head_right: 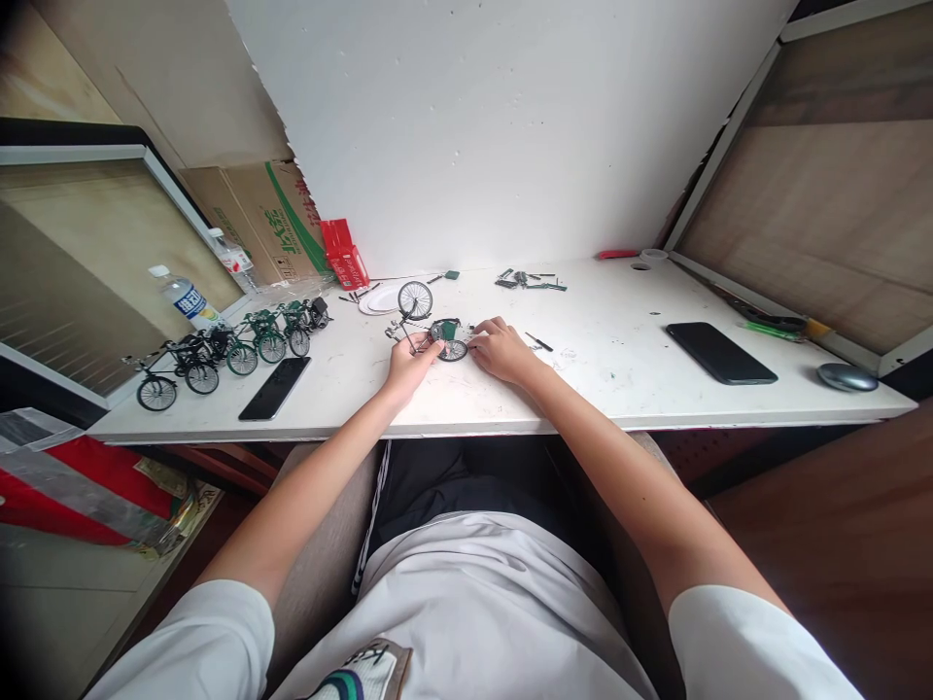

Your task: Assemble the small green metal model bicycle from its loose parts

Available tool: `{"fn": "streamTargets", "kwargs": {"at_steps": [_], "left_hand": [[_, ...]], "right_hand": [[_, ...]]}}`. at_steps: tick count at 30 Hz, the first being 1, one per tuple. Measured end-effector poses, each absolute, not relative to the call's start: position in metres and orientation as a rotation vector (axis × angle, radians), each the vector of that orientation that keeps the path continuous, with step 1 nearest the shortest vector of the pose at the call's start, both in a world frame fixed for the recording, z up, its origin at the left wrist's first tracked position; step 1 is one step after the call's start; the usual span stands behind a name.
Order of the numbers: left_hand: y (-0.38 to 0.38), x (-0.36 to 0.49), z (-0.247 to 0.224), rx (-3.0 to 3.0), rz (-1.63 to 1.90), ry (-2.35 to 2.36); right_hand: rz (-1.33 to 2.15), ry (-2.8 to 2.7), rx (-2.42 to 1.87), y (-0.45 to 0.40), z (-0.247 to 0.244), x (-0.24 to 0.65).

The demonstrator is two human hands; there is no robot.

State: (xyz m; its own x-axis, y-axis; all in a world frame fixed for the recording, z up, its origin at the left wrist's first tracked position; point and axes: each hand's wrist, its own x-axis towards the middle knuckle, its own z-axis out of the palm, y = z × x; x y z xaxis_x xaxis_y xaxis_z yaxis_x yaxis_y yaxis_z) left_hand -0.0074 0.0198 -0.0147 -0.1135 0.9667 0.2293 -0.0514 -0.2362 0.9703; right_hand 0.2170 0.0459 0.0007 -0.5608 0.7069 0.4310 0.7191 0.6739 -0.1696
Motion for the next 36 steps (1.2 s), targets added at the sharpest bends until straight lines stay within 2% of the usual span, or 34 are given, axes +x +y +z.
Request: {"fn": "streamTargets", "kwargs": {"at_steps": [26,36], "left_hand": [[0.0152,-0.0061,-0.0113,1.304,1.454,1.141],[0.0175,-0.0054,-0.0148,1.319,1.444,1.148]], "right_hand": [[-0.072,-2.378,-1.175,0.0457,-0.0005,0.2167],[-0.066,-2.389,-1.037,0.0519,-0.0032,0.2188]]}}
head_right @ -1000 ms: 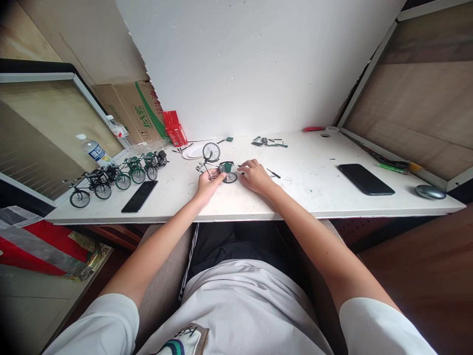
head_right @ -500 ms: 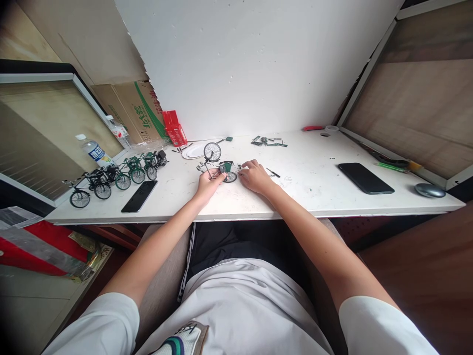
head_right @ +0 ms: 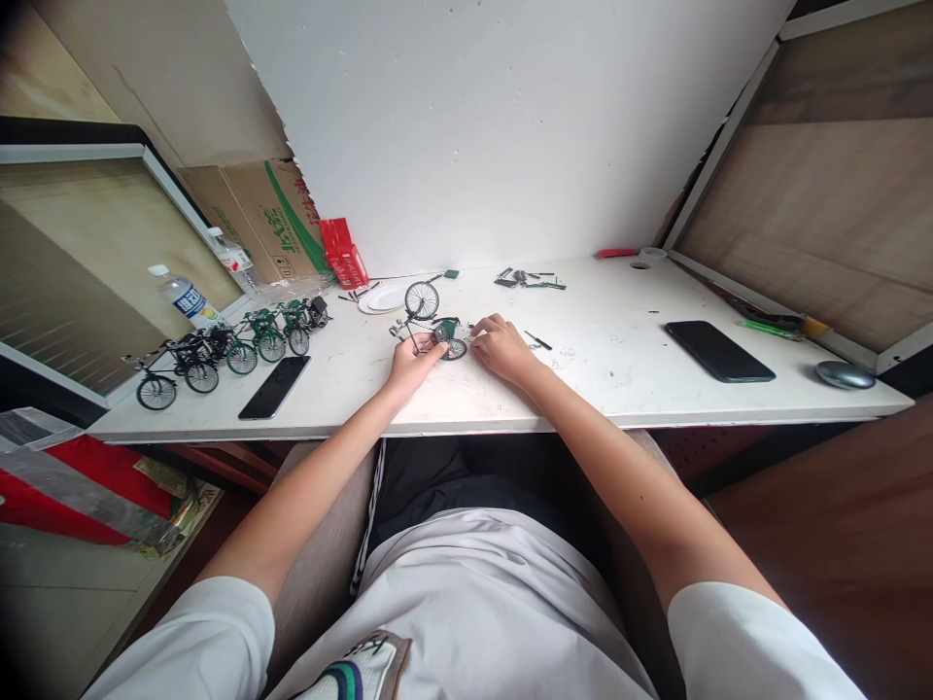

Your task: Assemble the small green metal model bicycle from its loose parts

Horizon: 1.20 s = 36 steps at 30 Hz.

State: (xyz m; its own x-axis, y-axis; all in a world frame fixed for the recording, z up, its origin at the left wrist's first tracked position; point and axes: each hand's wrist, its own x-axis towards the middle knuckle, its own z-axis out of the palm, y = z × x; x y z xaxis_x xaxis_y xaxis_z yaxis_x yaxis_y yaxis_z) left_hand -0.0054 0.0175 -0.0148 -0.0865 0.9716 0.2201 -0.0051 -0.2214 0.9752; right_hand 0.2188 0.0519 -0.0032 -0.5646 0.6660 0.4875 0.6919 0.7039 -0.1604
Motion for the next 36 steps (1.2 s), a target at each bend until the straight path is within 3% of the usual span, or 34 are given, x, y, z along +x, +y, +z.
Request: {"fn": "streamTargets", "kwargs": {"at_steps": [19,36], "left_hand": [[0.02,-0.005,-0.018,1.335,1.404,1.139],[0.017,-0.004,-0.013,1.332,1.392,1.142]], "right_hand": [[0.165,-2.315,-0.923,0.065,-0.011,0.23],[0.019,-2.37,-0.97,0.049,0.001,0.224]]}}
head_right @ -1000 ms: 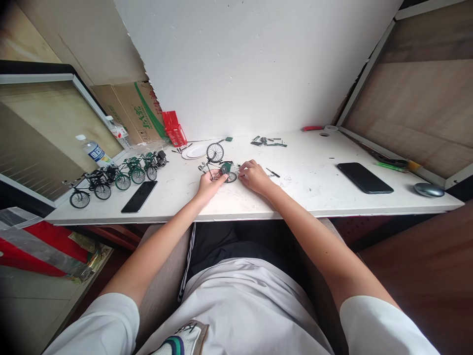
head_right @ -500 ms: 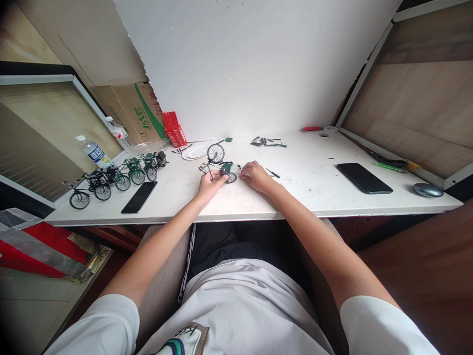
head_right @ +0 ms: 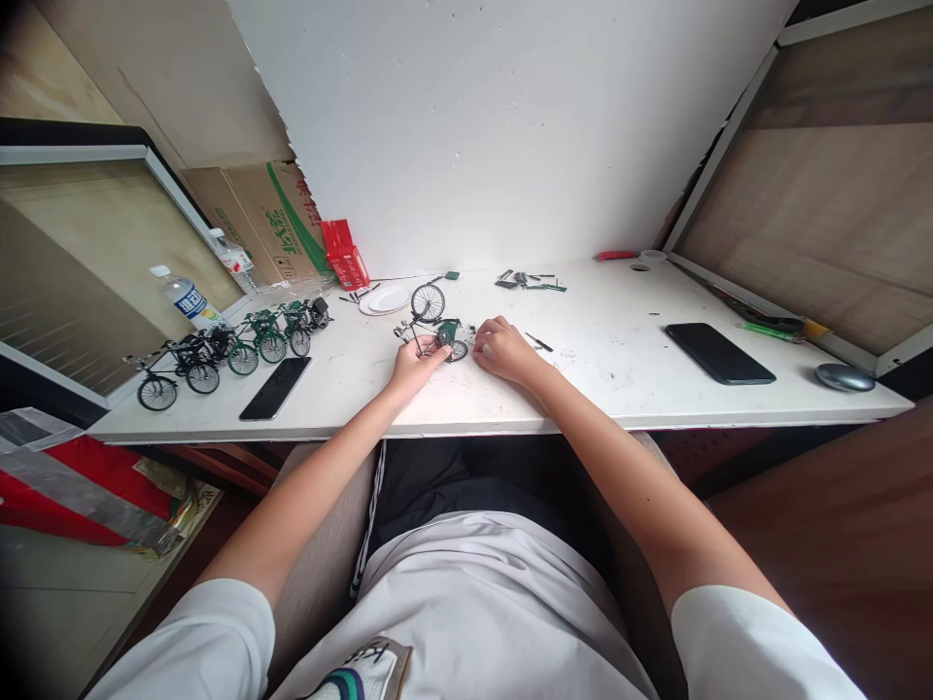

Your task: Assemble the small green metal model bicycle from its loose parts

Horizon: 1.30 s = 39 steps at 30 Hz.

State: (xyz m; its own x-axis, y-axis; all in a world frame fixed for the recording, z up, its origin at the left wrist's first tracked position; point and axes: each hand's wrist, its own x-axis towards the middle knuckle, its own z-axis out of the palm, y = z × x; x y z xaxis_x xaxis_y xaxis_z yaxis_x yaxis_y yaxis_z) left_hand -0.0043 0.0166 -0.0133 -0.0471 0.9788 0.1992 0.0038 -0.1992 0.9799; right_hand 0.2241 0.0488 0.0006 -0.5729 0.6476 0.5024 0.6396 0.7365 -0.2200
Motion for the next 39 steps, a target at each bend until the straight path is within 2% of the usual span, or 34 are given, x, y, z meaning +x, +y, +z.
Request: {"fn": "streamTargets", "kwargs": {"at_steps": [11,22,32,39], "left_hand": [[0.014,-0.004,-0.012,1.322,1.34,1.092],[0.005,-0.004,-0.001,1.337,1.25,1.034],[0.009,-0.006,-0.005,1.352,1.231,0.988],[0.009,-0.005,-0.006,1.378,1.225,0.992]], "right_hand": [[-0.058,-2.474,-0.985,0.046,0.007,0.223],[-0.278,-2.501,-1.005,0.043,0.003,0.218],[0.131,-2.209,-0.831,0.033,0.009,0.201],[0.165,-2.214,-0.805,0.027,0.01,0.196]]}}
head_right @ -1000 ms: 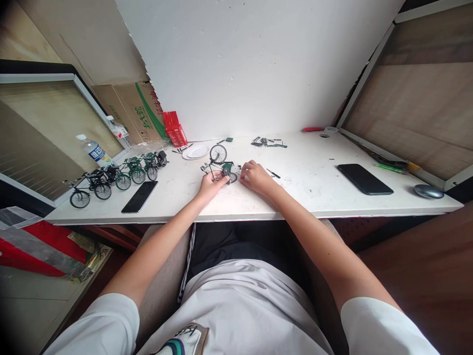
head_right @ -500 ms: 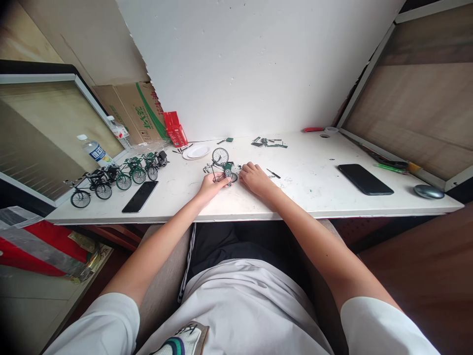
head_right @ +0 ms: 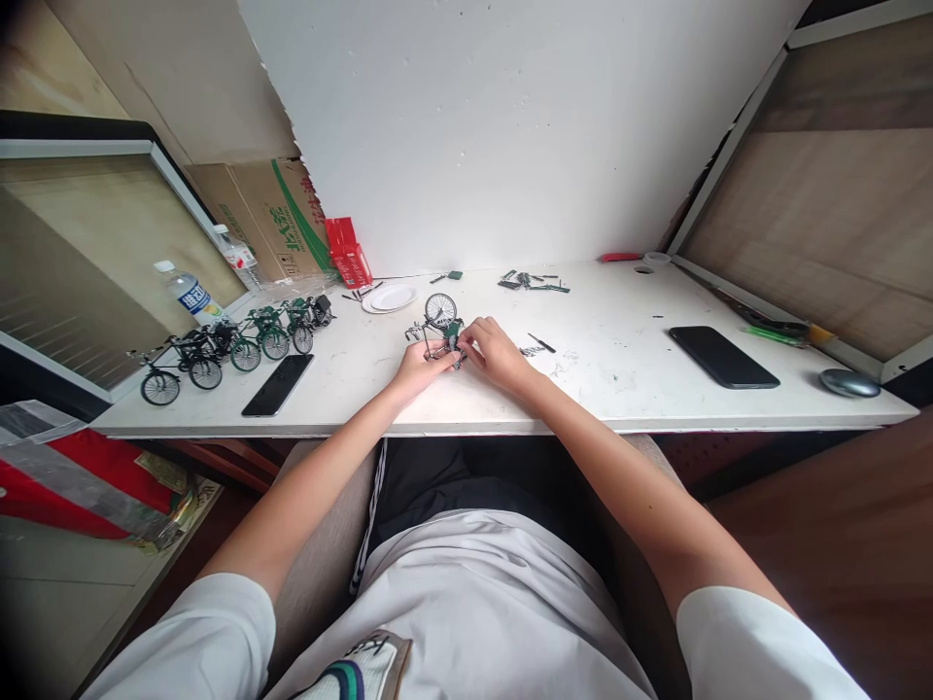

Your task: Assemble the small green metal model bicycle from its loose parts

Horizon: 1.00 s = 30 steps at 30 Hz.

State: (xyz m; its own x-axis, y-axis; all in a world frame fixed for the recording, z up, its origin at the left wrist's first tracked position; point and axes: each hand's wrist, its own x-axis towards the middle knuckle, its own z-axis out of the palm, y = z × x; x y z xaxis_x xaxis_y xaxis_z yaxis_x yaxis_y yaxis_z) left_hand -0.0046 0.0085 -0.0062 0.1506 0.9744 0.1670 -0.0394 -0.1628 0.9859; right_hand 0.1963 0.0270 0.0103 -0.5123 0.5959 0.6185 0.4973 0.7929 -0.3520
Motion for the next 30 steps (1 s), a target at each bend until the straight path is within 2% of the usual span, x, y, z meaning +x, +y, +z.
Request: {"fn": "streamTargets", "kwargs": {"at_steps": [11,19,25,30], "left_hand": [[0.007,-0.0038,-0.0041,1.404,1.186,0.931],[0.0056,-0.0036,-0.0023,1.376,1.172,0.888],[0.0053,-0.0041,-0.0025,1.375,1.166,0.882],[0.0083,-0.0031,-0.0091,1.406,1.192,0.931]], "right_hand": [[-0.068,-2.325,-0.805,0.0262,0.0117,0.1967],[-0.086,-2.372,-0.834,0.0271,0.0086,0.2002],[-0.015,-2.35,-0.832,0.0276,0.0076,0.2],[0.193,-2.226,-0.786,0.0271,0.0062,0.1995]]}}
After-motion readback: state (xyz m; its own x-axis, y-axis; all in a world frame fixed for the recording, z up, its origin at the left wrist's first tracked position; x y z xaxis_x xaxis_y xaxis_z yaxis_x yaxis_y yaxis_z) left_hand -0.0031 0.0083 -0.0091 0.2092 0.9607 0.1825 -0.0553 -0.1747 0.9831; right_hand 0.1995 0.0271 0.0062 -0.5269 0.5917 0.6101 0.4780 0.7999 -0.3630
